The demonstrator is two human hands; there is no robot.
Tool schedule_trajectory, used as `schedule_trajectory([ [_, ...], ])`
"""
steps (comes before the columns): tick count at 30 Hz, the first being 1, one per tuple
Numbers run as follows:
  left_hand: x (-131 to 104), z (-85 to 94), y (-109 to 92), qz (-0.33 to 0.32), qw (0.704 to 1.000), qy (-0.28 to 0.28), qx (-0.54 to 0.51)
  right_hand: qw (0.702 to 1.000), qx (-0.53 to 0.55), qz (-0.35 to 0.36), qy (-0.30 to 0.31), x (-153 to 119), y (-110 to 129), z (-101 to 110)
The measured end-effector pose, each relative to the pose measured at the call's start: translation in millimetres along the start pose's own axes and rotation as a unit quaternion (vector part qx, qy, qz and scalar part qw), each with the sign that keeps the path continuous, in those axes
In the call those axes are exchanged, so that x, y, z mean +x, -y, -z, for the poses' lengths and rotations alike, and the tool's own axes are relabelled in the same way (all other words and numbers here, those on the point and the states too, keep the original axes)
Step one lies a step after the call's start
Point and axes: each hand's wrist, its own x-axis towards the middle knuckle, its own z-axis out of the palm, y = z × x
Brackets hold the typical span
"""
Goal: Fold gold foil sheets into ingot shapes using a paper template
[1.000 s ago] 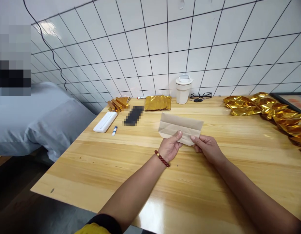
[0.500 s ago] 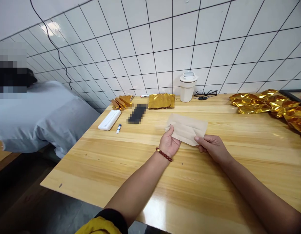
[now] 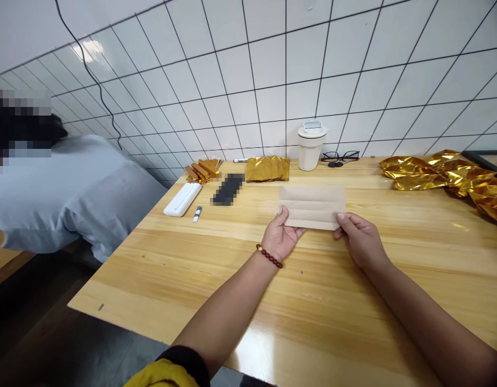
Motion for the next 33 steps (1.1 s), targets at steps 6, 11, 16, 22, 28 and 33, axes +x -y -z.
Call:
schedule_trajectory([
  [6,1.4,0.5,-1.0,0.002,1.0,-0.02,-0.021,1.0,0.012,0.004,0.007,0.8,-3.0,-0.8],
  [11,-0.4,-2.4,1.7,0.001,1.0,-0.006,-0.005,0.998,-0.004,-0.009,0.069,-5.0,8.9,-6.0],
  [16,-1.2,-3.7,2.1,-0.013,1.0,-0.006,-0.001,0.996,-0.073,-0.001,0.05,-5.5,11.6,-5.8],
  [22,-0.4,-3.7,0.9,-0.022,1.0,-0.017,-0.015,0.996,-0.058,-0.013,0.065,-2.7,5.8,-4.0],
  [28,-0.6,-4.2,1.8,-0.029,0.999,-0.024,-0.018,0.996,-0.023,-0.021,0.084,-3.1,7.0,-4.1],
  [33,0.7,-3.6,0.7,-0.034,0.999,-0.023,-0.022,0.995,-0.022,-0.017,0.091,-1.7,4.5,-2.8],
])
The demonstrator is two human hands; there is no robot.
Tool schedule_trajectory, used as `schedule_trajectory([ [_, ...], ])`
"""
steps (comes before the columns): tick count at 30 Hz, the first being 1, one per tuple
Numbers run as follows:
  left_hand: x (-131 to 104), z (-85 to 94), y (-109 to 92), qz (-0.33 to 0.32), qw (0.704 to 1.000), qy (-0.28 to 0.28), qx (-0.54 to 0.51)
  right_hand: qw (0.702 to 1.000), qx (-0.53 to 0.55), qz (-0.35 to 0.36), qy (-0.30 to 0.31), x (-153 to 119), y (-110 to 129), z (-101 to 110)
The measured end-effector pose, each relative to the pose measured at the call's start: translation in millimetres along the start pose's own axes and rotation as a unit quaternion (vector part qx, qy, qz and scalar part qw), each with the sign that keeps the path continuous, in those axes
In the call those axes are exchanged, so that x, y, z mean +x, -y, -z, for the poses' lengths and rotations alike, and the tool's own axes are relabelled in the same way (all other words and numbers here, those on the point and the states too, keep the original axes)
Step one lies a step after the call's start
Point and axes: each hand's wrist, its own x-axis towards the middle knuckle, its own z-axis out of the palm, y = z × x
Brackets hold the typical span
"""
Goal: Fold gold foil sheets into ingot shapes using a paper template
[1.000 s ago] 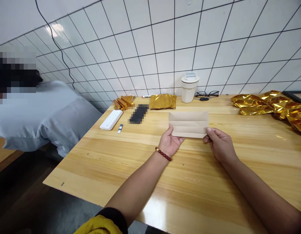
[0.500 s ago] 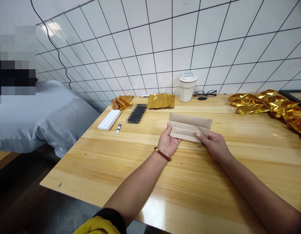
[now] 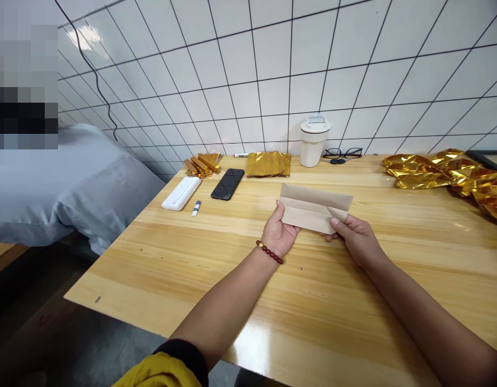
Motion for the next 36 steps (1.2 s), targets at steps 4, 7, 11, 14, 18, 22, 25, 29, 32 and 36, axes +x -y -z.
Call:
schedule_trajectory([
  [4,-3.0,-1.3,2.1,-0.002,0.999,0.026,0.039,1.0,0.01,0.005,0.004,0.6,-2.9,1.0],
  [7,-7.2,-2.3,6.3,-0.019,0.993,0.064,0.1,1.0,0.025,0.004,0.017,0.2,-1.3,-0.2],
  [11,-10.1,-1.9,9.0,-0.036,0.989,0.082,0.119,0.999,0.041,-0.003,0.003,0.2,0.8,-0.3],
  [14,-8.9,-0.4,8.1,-0.034,0.99,0.077,0.109,0.998,0.064,-0.009,-0.006,0.2,-0.8,1.9],
  [18,-5.7,2.4,8.5,-0.036,0.993,0.041,0.105,0.997,0.074,0.003,0.016,-2.3,-0.8,1.6],
  [22,-4.9,2.8,9.5,-0.038,0.992,0.031,0.114,0.999,0.044,0.008,0.017,-4.8,3.2,-2.0],
  [25,-7.1,0.3,9.0,-0.038,0.992,0.054,0.111,0.999,0.038,0.015,0.002,-4.8,3.5,-2.5],
  [29,-10.9,-1.9,10.6,-0.034,0.989,0.059,0.129,0.999,0.034,0.031,0.02,-5.2,2.4,-2.6],
  [32,-11.7,-1.2,13.3,-0.039,0.987,0.04,0.151,0.998,0.037,0.041,0.016,-6.7,4.6,-5.1],
  [36,-8.6,0.5,13.4,-0.046,0.99,0.041,0.125,0.999,0.037,0.038,0.005,-7.7,8.2,-8.3],
])
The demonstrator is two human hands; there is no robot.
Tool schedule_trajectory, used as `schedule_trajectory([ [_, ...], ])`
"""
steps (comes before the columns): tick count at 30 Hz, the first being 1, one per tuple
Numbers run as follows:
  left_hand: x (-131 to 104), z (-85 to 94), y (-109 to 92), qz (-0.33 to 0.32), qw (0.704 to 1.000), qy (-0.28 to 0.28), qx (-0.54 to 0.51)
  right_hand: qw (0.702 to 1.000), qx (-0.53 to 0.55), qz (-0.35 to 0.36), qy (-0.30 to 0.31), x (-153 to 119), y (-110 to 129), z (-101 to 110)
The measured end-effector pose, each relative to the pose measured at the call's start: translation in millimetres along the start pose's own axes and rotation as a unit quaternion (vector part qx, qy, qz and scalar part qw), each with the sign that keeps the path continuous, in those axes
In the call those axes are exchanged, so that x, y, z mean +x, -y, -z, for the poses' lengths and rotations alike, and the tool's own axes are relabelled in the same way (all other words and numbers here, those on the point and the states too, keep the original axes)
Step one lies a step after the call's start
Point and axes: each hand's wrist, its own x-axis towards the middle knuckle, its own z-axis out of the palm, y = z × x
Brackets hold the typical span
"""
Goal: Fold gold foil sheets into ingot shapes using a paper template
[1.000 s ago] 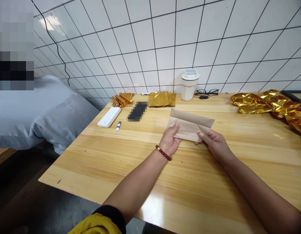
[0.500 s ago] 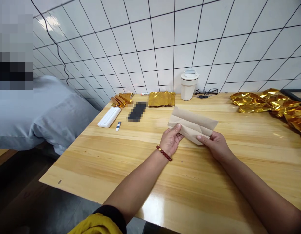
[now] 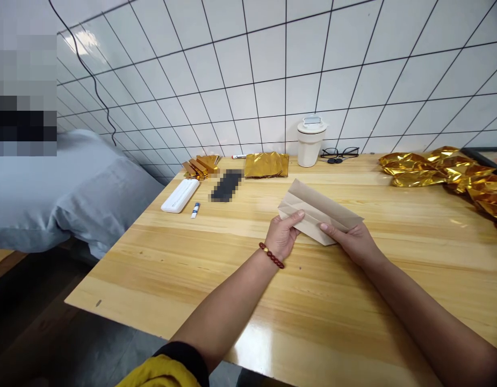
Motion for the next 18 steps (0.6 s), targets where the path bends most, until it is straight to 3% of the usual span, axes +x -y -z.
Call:
schedule_trajectory([
  [5,6.6,2.9,-4.2,0.002,0.998,0.001,-0.066,1.0,-0.019,0.001,-0.012,1.5,-0.6,1.1],
  [11,8.6,3.9,-10.6,0.022,0.989,-0.058,-0.131,0.999,-0.005,-0.04,0.006,5.2,-8.3,4.6],
  [15,8.0,3.6,-11.6,0.024,0.988,-0.06,-0.142,0.999,0.017,-0.031,-0.042,9.4,-11.3,7.7],
  [18,7.5,4.1,-10.4,0.019,0.991,-0.05,-0.122,0.991,0.066,-0.025,-0.114,13.1,-12.2,10.2],
])
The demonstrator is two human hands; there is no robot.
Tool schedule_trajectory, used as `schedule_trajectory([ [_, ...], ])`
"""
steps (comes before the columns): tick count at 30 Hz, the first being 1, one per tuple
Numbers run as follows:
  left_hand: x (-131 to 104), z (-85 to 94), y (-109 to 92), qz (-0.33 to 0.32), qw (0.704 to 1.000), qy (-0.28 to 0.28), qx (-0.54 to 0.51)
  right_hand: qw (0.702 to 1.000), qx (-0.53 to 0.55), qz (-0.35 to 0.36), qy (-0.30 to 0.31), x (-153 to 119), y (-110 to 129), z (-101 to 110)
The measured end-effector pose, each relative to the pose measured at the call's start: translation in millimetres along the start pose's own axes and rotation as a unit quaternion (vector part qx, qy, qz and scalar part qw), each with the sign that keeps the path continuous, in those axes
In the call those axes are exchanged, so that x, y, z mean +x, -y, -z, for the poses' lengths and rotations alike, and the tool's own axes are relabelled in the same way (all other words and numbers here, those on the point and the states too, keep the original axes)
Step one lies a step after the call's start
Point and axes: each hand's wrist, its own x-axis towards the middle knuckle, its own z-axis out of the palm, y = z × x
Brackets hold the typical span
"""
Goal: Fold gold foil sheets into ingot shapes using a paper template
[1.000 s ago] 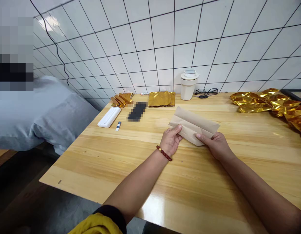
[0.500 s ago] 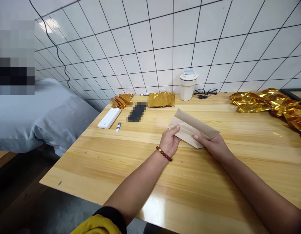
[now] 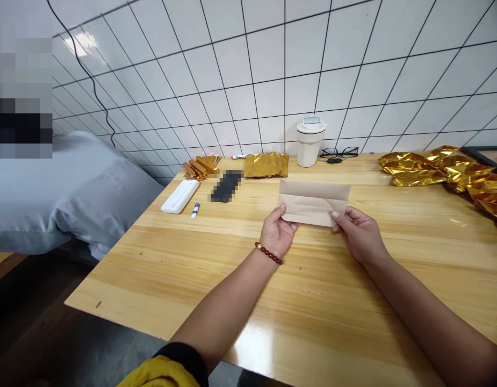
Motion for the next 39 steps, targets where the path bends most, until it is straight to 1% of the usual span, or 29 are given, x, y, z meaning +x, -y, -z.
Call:
schedule_trajectory([
  [3,0.1,1.4,1.0,-0.007,0.999,0.016,0.028,0.996,0.066,0.005,-0.063,3.8,0.9,1.1],
  [5,0.4,2.2,1.2,-0.008,0.999,0.023,0.041,0.992,0.095,0.015,-0.077,5.5,2.2,1.8],
  [8,1.2,3.0,1.3,-0.011,0.998,0.023,0.053,0.99,0.122,0.021,-0.073,6.7,4.3,2.4],
  [14,2.5,4.1,1.6,-0.019,0.998,0.028,0.054,0.986,0.165,-0.004,-0.031,6.4,6.6,3.3],
  [17,1.9,3.5,1.1,-0.018,0.998,0.025,0.049,0.988,0.152,-0.011,-0.01,6.7,7.1,4.8],
  [20,0.7,1.7,0.3,-0.012,0.999,0.011,0.03,0.994,0.109,-0.002,0.007,4.9,8.4,5.0],
  [24,-1.1,-1.0,-0.7,-0.009,1.0,-0.008,0.017,0.997,0.041,0.027,0.067,-1.1,10.8,2.6],
  [27,-2.4,-2.4,-1.4,-0.01,1.0,-0.013,0.007,0.994,0.033,0.038,0.096,-4.0,11.5,2.1],
  [29,-3.2,-3.3,-1.8,-0.009,1.0,-0.016,-0.001,0.994,0.033,0.041,0.099,-4.3,11.1,2.6],
  [34,-4.1,-4.6,-2.6,0.001,1.0,-0.025,-0.017,0.995,0.046,0.036,0.08,-1.7,7.5,2.8],
  [39,-5.1,-5.0,-3.9,0.01,1.0,0.003,-0.019,0.996,0.031,0.052,0.06,0.5,4.3,0.2],
])
